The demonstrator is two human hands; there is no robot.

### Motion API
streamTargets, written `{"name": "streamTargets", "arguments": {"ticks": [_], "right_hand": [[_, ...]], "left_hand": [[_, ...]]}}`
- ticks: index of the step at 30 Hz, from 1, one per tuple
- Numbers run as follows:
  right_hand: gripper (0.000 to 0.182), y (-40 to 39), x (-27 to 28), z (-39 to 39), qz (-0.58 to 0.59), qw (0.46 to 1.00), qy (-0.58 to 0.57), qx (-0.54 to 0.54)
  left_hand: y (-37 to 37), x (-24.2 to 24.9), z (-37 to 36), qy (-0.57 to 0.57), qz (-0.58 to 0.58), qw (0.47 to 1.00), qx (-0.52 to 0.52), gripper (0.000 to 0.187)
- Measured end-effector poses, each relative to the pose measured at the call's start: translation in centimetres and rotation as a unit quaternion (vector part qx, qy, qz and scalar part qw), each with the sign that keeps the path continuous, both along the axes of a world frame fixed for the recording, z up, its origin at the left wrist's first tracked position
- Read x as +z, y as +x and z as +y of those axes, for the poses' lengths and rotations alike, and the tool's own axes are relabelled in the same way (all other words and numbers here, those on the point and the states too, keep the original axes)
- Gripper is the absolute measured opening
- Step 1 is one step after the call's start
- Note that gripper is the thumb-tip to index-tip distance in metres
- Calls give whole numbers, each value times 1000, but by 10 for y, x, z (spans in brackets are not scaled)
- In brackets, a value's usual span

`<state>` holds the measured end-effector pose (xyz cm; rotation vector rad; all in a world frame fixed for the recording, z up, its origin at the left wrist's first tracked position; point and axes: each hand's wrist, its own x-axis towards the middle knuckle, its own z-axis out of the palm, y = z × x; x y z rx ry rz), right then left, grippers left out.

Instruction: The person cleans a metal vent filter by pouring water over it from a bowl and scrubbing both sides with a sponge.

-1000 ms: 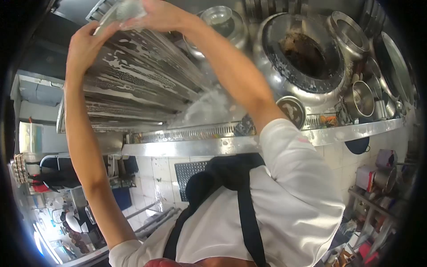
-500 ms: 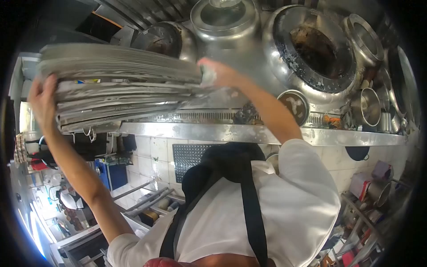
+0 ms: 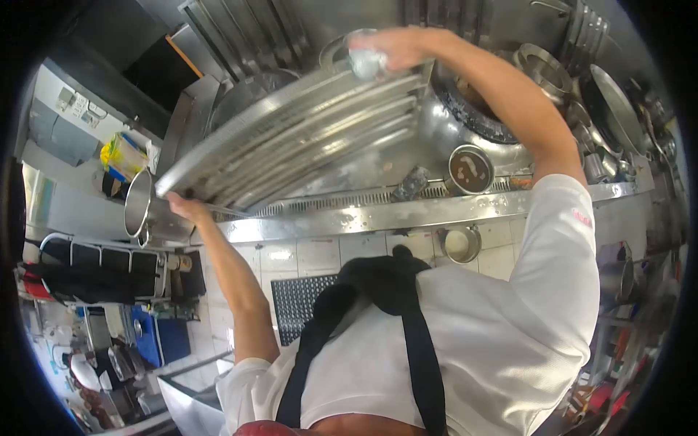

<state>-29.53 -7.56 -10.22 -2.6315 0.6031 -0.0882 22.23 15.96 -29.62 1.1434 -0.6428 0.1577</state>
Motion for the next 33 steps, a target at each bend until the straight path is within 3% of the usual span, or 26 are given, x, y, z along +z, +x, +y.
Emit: {"name": "streamTargets", "arguments": {"ticks": [3, 6, 8, 10, 12, 13, 14, 17, 18, 20, 21, 22, 24, 25, 26, 27, 29, 30, 32, 33], "right_hand": [[55, 13, -25, 6, 37, 999, -31, 1], [56, -6, -53, 9, 38, 997, -37, -56], [62, -34, -68, 6, 14, 996, -16, -91], [62, -67, -64, 16, 20, 991, -71, -108], [66, -112, -63, 5, 31, 981, -135, -134], [68, -119, -62, 12, 23, 984, -128, -123], [69, -125, -65, 17, 33, 982, -130, -136], [73, -136, -75, 49, -19, 976, -134, -169], [75, -144, -81, 57, -35, 970, -168, -172], [77, -160, -90, 77, -56, 975, -165, -139], [77, -165, -91, 92, -48, 974, -160, -152], [78, -169, -95, 107, -36, 974, -152, -163], [70, -180, -116, 132, -49, 975, -161, -146], [70, -189, -130, 139, -42, 981, -140, -126], [65, -197, -148, 147, -35, 981, -140, -131], [60, -205, -165, 151, -31, 979, -142, -141], [56, -214, -190, 151, -22, 978, -141, -152], [52, -218, -203, 153, -13, 973, -153, -172], [53, -219, -215, 150, -70, 971, -161, -162], [55, -215, -210, 150, -55, 971, -159, -169]], "left_hand": [[2, -57, -8, 15, 67, 997, -48, 76], [-1, -44, -17, 53, -68, 995, -40, 69], [-16, -23, -26, 77, -27, 995, -56, 66], [-1, -45, -41, 65, -50, 996, -43, 64], [31, -93, -62, -3, -154, 987, 52, 65], [6, -75, -53, 6, 0, 999, -48, 64], [-18, -55, -37, 16, 152, 978, -139, 66], [-41, -42, 7, 22, 278, 945, -171, 73], [-49, -42, 26, 54, 343, 916, -201, 73], [-43, -53, 55, 71, 546, 788, -277, 72], [-42, -60, 73, 95, 522, 760, -376, 72], [-64, -31, 75, 164, 522, 709, -445, 67], [-9, -103, 96, 188, 533, 634, -529, 56], [-66, -75, 105, 262, 406, 820, -307, 42], [-52, -98, 122, 282, 338, 820, -365, 32], [-85, -72, 127, 310, 344, 819, -339, 31], [-112, -56, 123, 362, 465, 768, -252, 24], [-105, -65, 131, 388, 424, 782, -239, 19], [-100, -73, 144, 394, 458, 779, -167, 18], [-99, -73, 149, 356, 469, 782, -204, 22]]}}
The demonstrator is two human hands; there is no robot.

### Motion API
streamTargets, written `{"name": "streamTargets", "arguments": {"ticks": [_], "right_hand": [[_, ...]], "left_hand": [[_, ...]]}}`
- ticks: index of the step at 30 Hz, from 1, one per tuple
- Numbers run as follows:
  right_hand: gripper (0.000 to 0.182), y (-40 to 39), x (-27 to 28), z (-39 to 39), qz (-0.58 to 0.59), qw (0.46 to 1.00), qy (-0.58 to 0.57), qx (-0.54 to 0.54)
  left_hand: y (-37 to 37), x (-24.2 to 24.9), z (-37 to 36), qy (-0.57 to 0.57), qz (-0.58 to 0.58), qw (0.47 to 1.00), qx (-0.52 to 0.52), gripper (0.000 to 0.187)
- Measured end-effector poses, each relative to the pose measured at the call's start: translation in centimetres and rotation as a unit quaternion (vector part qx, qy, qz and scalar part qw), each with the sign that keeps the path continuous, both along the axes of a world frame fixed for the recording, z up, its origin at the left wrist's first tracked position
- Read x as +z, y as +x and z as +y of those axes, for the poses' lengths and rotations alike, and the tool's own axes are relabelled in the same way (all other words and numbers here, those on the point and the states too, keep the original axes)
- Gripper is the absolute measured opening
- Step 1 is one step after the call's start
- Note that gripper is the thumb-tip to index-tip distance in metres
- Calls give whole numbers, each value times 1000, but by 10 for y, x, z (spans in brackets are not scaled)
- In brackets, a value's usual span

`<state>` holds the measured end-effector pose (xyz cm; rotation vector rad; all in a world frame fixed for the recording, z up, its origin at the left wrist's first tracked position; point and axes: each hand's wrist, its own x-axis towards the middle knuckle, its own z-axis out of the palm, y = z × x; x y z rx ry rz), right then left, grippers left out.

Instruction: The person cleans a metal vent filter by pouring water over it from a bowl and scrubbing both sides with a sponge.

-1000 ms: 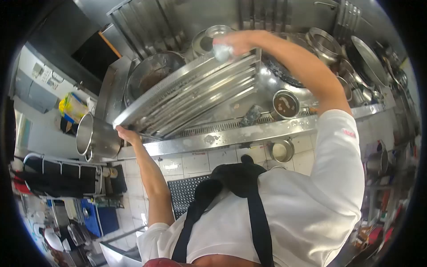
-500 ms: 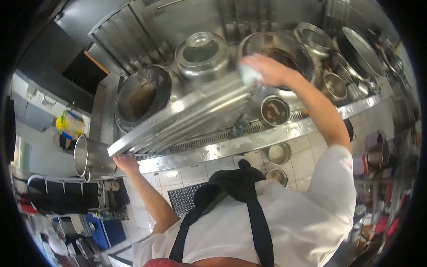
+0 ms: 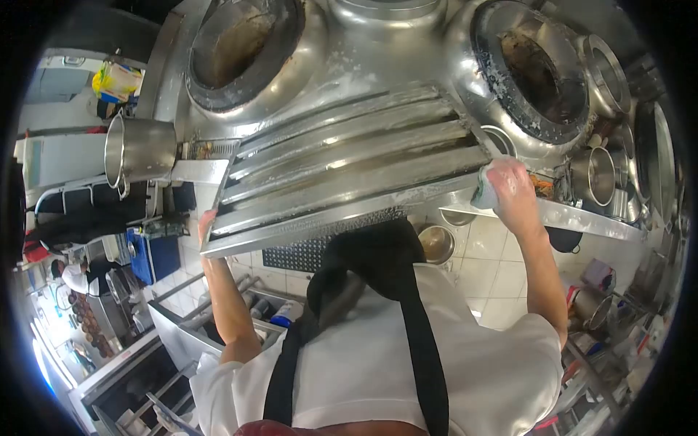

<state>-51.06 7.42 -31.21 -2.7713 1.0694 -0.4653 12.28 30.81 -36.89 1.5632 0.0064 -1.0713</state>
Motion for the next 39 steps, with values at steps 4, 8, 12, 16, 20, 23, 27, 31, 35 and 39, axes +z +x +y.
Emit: {"name": "streamTargets", "arguments": {"ticks": [4, 8, 12, 16, 20, 23, 27, 31, 35, 39], "right_hand": [[62, 20, 9, 3, 25, 1000, -3, 19], [74, 39, 39, 7, 95, 995, -34, -2], [77, 80, 99, -20, 57, 998, 20, 19], [71, 99, 118, -62, 38, 999, 0, 16], [62, 115, 129, -123, 5, 999, 41, 35], [62, 124, 134, -174, -34, 990, 130, 49], [54, 140, 118, -216, -359, 899, 214, -131], [74, 96, -59, -269, -330, 920, 190, -94], [52, 88, -113, -304, -141, 948, 198, -206], [55, 136, -154, -485, -506, 711, 465, -148]], "left_hand": [[-9, 33, 9, -21, 58, 998, 8, 29], [49, 22, 29, -81, -83, 992, -58, 25], [78, 53, -11, -182, 132, 969, -104, 48], [97, 23, -41, -365, 37, 919, -145, 74], [88, -47, -77, -294, -397, 866, -75, 76], [98, -81, -117, -315, -328, 888, 63, 74], [106, -30, -171, -126, -498, 845, 146, 84], [138, 16, -206, -120, -645, 749, 95, 81], [119, 100, -225, -147, -670, 722, 87, 70], [136, 202, -224, -16, -810, 584, 49, 65]]}}
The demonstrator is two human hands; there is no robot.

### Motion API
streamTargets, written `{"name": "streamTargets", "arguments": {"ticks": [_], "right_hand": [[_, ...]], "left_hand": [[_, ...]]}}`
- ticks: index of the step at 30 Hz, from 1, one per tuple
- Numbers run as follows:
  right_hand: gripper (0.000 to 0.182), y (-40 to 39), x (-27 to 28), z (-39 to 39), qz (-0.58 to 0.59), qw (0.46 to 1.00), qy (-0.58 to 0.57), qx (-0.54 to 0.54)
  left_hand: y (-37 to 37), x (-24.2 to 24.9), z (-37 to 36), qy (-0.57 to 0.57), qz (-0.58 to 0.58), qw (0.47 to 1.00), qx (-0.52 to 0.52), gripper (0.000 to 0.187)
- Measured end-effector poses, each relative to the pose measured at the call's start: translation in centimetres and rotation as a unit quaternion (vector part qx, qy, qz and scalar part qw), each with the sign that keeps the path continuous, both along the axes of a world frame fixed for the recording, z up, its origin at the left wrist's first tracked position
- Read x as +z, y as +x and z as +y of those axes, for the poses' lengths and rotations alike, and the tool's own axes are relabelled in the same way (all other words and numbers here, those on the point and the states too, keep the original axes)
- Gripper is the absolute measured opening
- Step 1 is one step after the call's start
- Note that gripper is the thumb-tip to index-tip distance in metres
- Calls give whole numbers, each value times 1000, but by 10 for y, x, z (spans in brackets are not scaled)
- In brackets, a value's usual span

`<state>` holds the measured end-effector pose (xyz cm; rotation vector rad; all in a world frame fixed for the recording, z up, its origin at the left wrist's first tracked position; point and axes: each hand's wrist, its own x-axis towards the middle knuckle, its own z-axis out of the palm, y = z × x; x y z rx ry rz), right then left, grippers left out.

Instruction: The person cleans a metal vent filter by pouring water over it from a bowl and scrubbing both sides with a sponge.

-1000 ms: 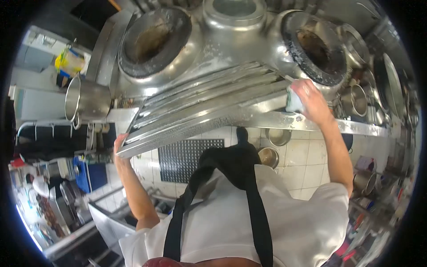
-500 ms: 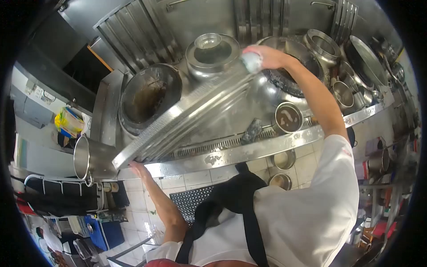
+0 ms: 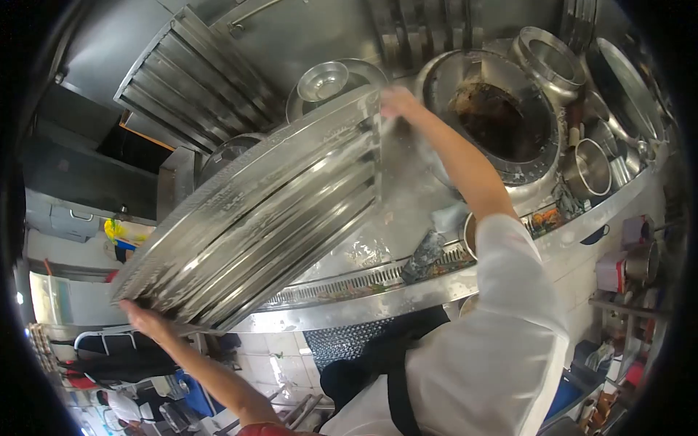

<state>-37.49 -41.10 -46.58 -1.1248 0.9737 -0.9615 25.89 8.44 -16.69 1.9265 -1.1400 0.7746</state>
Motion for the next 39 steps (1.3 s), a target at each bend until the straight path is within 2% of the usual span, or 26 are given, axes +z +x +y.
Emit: {"name": "streamTargets", "arguments": {"ticks": [2, 4, 6, 8, 9, 10, 12, 13, 14, 16, 18, 20, 22, 23, 24, 25, 26, 29, 31, 32, 33, 34, 35, 36, 37, 39], "right_hand": [[47, 57, 70, 1, -33, 986, 142, -76], [48, 94, 59, -17, -72, 985, 138, -67], [49, 116, 39, -35, -104, 984, 132, -64], [42, 141, 3, -65, -133, 971, 166, -111], [36, 148, -24, -89, 34, 995, 32, -87], [31, 154, -52, -114, 209, 969, -95, -96], [26, 142, 5, -85, 155, 984, 65, -64], [36, 131, 31, -70, 134, 986, 76, -62], [36, 130, 45, -60, 137, 986, 79, -59], [45, 140, 65, -55, 26, 961, 140, -239], [47, 158, 6, -88, 51, 974, 104, -196], [50, 168, -22, -106, 82, 983, 71, -148], [47, 174, -29, -104, -11, 987, 115, -111], [41, 157, 11, -84, 210, 970, -3, -120], [45, 153, 20, -86, 389, 883, -190, -181], [56, 142, 47, -71, 396, 880, -197, -174], [56, 139, 50, -60, 396, 880, -199, -172], [70, 125, 52, -49, 364, 832, -328, -261], [73, 124, 47, -39, 445, 868, -173, -134], [73, 122, 39, -41, 447, 866, -177, -137], [75, 121, 33, -44, 413, 895, -129, -107], [75, 112, 25, -43, 313, 942, -91, -77], [75, 104, 22, -38, 212, 975, -43, -51], [75, 93, 22, -26, 45, 999, -8, -18], [74, 85, 36, -18, 32, 999, 30, -6], [67, 70, 92, 10, 33, 995, 91, 10]], "left_hand": [[-9, 67, 1, 27, 47, 998, -20, 72], [-56, 130, -17, 8, 52, 998, -20, 72], [-114, 167, -41, -15, 27, 999, -35, 72], [-111, 194, -45, 22, 34, 996, -85, 69], [-129, 207, -52, 40, 50, 996, -62, 68], [-153, 215, -62, 62, 68, 995, -36, 67], [-184, 214, -82, 55, 107, 992, -41, 63], [-194, 211, -93, 78, 97, 991, -47, 60], [-202, 208, -104, 102, 86, 990, -56, 58], [-213, 198, -129, 180, 1, 978, -110, 62], [-247, 189, -157, 297, -16, 955, -6, 73], [-253, 185, -181, 300, -16, 954, 10, 77], [-243, 180, -197, 310, -16, 950, 22, 80], [-225, 176, -200, 287, -11, 958, 6, 82], [-206, 174, -203, 260, -7, 966, -13, 83], [-188, 175, -204, 279, 9, 960, -15, 88], [-186, 174, -207, 278, 11, 961, -12, 88], [-179, 168, -218, 262, -41, 964, 30, 92], [-171, 167, -219, 257, -43, 965, 26, 91], [-171, 168, -220, 253, -49, 966, 22, 89], [-171, 170, -220, 273, -40, 961, 13, 80], [-171, 170, -219, 268, -41, 962, 12, 80], [-169, 170, -217, 270, -39, 962, -32, 76], [-166, 170, -212, 268, -36, 960, -70, 71], [-162, 169, -207, 256, -48, 959, -117, 64], [-155, 169, -197, 264, -60, 957, -107, 64]]}}
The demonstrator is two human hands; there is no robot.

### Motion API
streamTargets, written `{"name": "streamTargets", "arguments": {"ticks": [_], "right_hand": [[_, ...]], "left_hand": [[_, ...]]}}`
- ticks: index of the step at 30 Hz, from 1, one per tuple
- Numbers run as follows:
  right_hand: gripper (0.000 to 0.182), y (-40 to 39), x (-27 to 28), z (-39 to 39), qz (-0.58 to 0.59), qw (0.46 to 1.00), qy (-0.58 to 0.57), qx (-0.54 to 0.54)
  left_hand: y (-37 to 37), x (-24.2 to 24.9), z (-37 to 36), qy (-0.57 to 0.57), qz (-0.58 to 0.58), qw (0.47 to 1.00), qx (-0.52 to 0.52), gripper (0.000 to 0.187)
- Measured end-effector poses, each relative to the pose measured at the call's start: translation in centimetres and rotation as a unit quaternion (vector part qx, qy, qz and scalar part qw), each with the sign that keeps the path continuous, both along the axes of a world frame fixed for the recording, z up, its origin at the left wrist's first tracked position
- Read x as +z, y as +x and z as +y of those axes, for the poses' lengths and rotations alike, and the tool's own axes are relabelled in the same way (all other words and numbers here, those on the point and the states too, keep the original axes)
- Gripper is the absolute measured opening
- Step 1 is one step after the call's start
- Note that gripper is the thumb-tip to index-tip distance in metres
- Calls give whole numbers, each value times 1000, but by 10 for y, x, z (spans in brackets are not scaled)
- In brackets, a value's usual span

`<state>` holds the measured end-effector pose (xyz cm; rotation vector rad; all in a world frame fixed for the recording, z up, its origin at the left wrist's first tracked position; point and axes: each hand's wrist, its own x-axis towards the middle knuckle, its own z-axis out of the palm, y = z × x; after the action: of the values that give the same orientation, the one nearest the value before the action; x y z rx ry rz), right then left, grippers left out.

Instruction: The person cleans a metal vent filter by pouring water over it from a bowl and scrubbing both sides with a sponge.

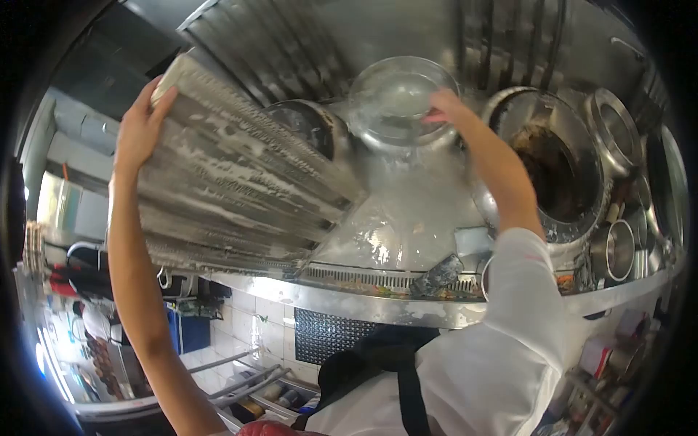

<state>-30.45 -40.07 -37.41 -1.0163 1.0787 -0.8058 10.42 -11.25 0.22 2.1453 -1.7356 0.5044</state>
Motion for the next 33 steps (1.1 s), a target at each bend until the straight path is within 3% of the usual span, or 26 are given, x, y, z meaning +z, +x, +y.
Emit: {"name": "streamTargets", "arguments": {"ticks": [2, 4, 5, 8, 13, 15, 16, 17, 19, 20, 21, 22, 23, 25, 26, 27, 28, 33], "right_hand": [[60, -12, 56, 19, 13, 1000, 10, 3], [41, -33, 94, 35, 144, 985, -57, 79], [41, -39, 122, 47, 149, 984, -63, 73], [20, -28, 235, 125, 264, 958, -50, 97], [18, 9, 347, 198, 315, 924, -30, 215], [18, 51, 385, 233, 361, 909, -20, 210], [24, 60, 382, 197, 354, 817, -130, 436], [43, 67, 377, 160, 317, 668, -229, 633], [39, 106, 401, 174, 302, 833, -70, 459], [39, 102, 418, 190, 303, 832, -72, 459], [37, 94, 436, 211, 381, 640, -373, 553], [35, 88, 441, 224, 400, 359, -622, 570], [35, 80, 437, 208, 394, 355, -626, 572], [39, 66, 433, 168, 365, 332, -711, 500], [39, 64, 434, 190, 361, 332, -712, 503], [37, 56, 444, 230, 390, 674, -512, 363], [36, 49, 450, 255, 350, 897, -220, 157], [35, 26, 470, 279, 447, 869, -168, 130]], "left_hand": [[5, 3, 8, 21, -13, 1000, -11, 63], [9, 4, 13, 37, -11, 999, -8, 64], [13, 4, 13, 29, -7, 999, -13, 64], [26, 2, 3, 44, -19, 999, -20, 63], [12, -2, 7, 29, -77, 996, -41, 54], [9, -1, 3, 28, -108, 992, -52, 53], [12, -3, -3, 8, -125, 990, -67, 52], [13, -7, -1, -10, -144, 986, -80, 51], [14, -6, 19, 0, -134, 989, -68, 51], [39, -10, 19, -14, -78, 988, -132, 51], [44, -4, 37, -29, -128, 973, -190, 54], [50, 2, 56, -46, -180, 952, -244, 60], [57, 3, 82, -44, -182, 953, -237, 60], [74, 4, 128, 25, -112, 991, -67, 65], [87, 4, 151, 39, -86, 993, -65, 64], [102, 7, 170, 48, -62, 995, -64, 64], [117, 10, 185, 61, -38, 996, -53, 63], [131, 17, 227, 85, 55, 995, -26, 60]]}}
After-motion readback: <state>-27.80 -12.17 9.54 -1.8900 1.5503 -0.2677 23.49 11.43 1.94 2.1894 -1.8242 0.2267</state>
